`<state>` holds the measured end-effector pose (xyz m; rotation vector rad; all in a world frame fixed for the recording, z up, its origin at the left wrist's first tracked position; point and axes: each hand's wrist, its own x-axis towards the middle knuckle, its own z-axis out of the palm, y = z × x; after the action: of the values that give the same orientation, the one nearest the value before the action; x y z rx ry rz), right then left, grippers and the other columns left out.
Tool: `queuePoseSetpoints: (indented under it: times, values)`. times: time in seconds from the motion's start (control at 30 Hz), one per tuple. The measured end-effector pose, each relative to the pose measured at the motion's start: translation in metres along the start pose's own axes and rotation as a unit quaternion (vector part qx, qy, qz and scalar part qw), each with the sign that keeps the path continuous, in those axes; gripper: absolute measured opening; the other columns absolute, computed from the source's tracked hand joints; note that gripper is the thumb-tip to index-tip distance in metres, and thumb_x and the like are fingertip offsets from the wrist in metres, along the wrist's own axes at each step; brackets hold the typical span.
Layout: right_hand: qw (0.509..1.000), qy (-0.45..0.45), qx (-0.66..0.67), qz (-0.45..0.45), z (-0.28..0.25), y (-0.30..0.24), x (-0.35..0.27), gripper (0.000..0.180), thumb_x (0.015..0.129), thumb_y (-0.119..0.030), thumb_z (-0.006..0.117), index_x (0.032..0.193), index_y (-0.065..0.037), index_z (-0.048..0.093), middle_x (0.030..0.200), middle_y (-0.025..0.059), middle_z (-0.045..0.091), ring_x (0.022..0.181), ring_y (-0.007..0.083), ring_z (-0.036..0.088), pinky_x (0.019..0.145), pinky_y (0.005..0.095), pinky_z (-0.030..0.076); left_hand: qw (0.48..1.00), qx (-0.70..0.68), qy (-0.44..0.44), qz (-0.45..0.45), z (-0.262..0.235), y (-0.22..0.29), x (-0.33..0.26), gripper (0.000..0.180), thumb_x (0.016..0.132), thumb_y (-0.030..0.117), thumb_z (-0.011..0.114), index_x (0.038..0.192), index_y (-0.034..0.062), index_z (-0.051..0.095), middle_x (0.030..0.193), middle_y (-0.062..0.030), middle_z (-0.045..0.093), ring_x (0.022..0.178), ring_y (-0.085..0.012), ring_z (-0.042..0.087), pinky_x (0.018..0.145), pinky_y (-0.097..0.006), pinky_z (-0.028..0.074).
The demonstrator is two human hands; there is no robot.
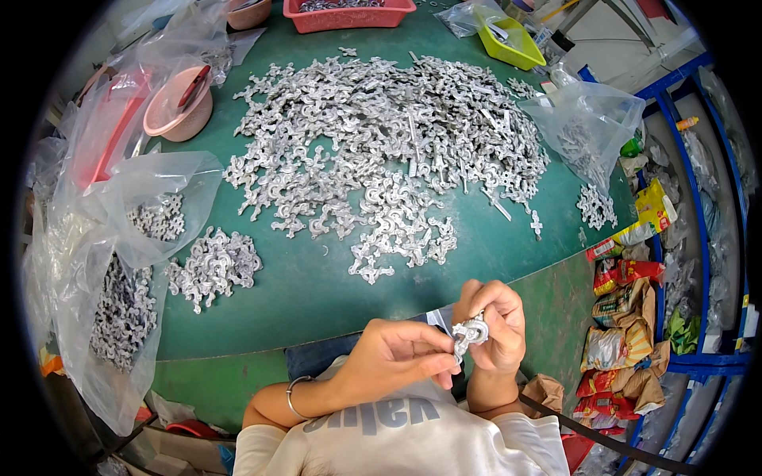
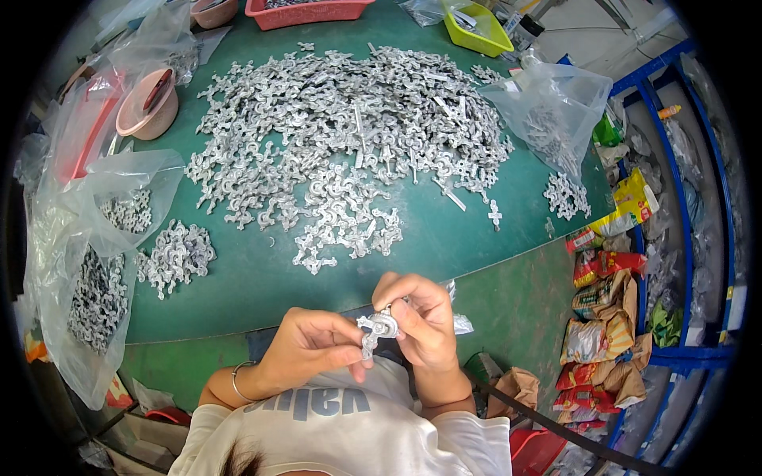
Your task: The person picks up and handles various small metallic cross-shaped objects from a large pile on a table.
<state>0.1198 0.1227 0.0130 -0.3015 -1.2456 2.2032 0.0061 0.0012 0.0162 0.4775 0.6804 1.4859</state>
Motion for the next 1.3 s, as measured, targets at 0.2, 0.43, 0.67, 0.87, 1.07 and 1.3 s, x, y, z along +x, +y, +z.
queuePoseSetpoints:
  times: [0.2, 0.43, 0.67, 0.87, 1.07, 1.3]
  values:
    - [1.000, 0.001, -0.001, -0.006, 0.000, 0.000, 0.000, 0.019, 0.082, -0.016, 0.055, 0.079, 0.003, 0.054, 0.072, 0.0081, 0.050, 0.050, 0.0048, 0.032, 0.047, 0.0186, 0.024, 1.000, -0.009, 0.008, 0.000, -0.001, -0.002, 0.000, 0.014, 0.083, 0.002, 0.053, 0.092, -0.0079, 0.056, 0.081, -0.0121, 0.061, 0.068, -0.0157, 0.060, 0.062, -0.025, 0.050]
    - [0.997, 0.032, -0.068, -0.009, 0.004, -0.003, 0.000, 0.012, 0.079, -0.009, 0.054, 0.072, -0.001, 0.049, 0.069, 0.0073, 0.049, 0.056, 0.0082, 0.037, 0.052, 0.0213, 0.029, 0.992, -0.067, -0.035, -0.098, -0.008, -0.005, 0.005, 0.021, 0.089, 0.009, 0.044, 0.094, -0.0064, 0.057, 0.080, -0.0146, 0.060, 0.065, -0.0177, 0.059, 0.061, -0.028, 0.048]
    - [0.973, 0.086, -0.207, -0.061, 0.006, -0.006, -0.001, 0.012, 0.077, -0.005, 0.058, 0.070, -0.001, 0.049, 0.069, 0.0075, 0.051, 0.062, 0.0102, 0.043, 0.057, 0.0222, 0.034, 0.998, 0.040, 0.013, -0.048, -0.003, 0.004, 0.001, 0.025, 0.090, 0.011, 0.042, 0.095, -0.0081, 0.057, 0.081, -0.0147, 0.060, 0.068, -0.0191, 0.060, 0.064, -0.028, 0.048]
    - [0.973, 0.080, -0.210, -0.061, 0.007, -0.006, 0.000, 0.012, 0.077, -0.005, 0.058, 0.070, -0.001, 0.049, 0.070, 0.0076, 0.052, 0.062, 0.0101, 0.043, 0.057, 0.0221, 0.034, 0.997, 0.054, -0.007, -0.052, -0.005, 0.004, 0.002, 0.025, 0.089, 0.011, 0.043, 0.095, -0.0087, 0.057, 0.079, -0.0125, 0.061, 0.066, -0.0172, 0.060, 0.064, -0.027, 0.048]
    - [0.985, 0.089, -0.146, -0.029, 0.011, -0.006, 0.000, 0.009, 0.078, -0.005, 0.056, 0.075, 0.001, 0.052, 0.074, 0.0090, 0.053, 0.066, 0.0109, 0.045, 0.060, 0.0231, 0.036, 0.998, 0.046, -0.002, -0.052, -0.004, 0.003, 0.002, 0.026, 0.089, 0.013, 0.045, 0.095, -0.0079, 0.058, 0.075, -0.0097, 0.060, 0.063, -0.0140, 0.058, 0.061, -0.025, 0.047]
    - [0.983, 0.026, -0.174, -0.046, 0.005, -0.007, 0.001, 0.014, 0.080, -0.010, 0.056, 0.078, 0.004, 0.057, 0.078, 0.0113, 0.054, 0.069, 0.0135, 0.048, 0.062, 0.0232, 0.037, 0.997, 0.054, -0.007, -0.046, -0.005, 0.001, 0.002, 0.024, 0.089, 0.013, 0.045, 0.096, -0.0063, 0.059, 0.072, -0.0074, 0.059, 0.061, -0.0124, 0.056, 0.059, -0.024, 0.046]
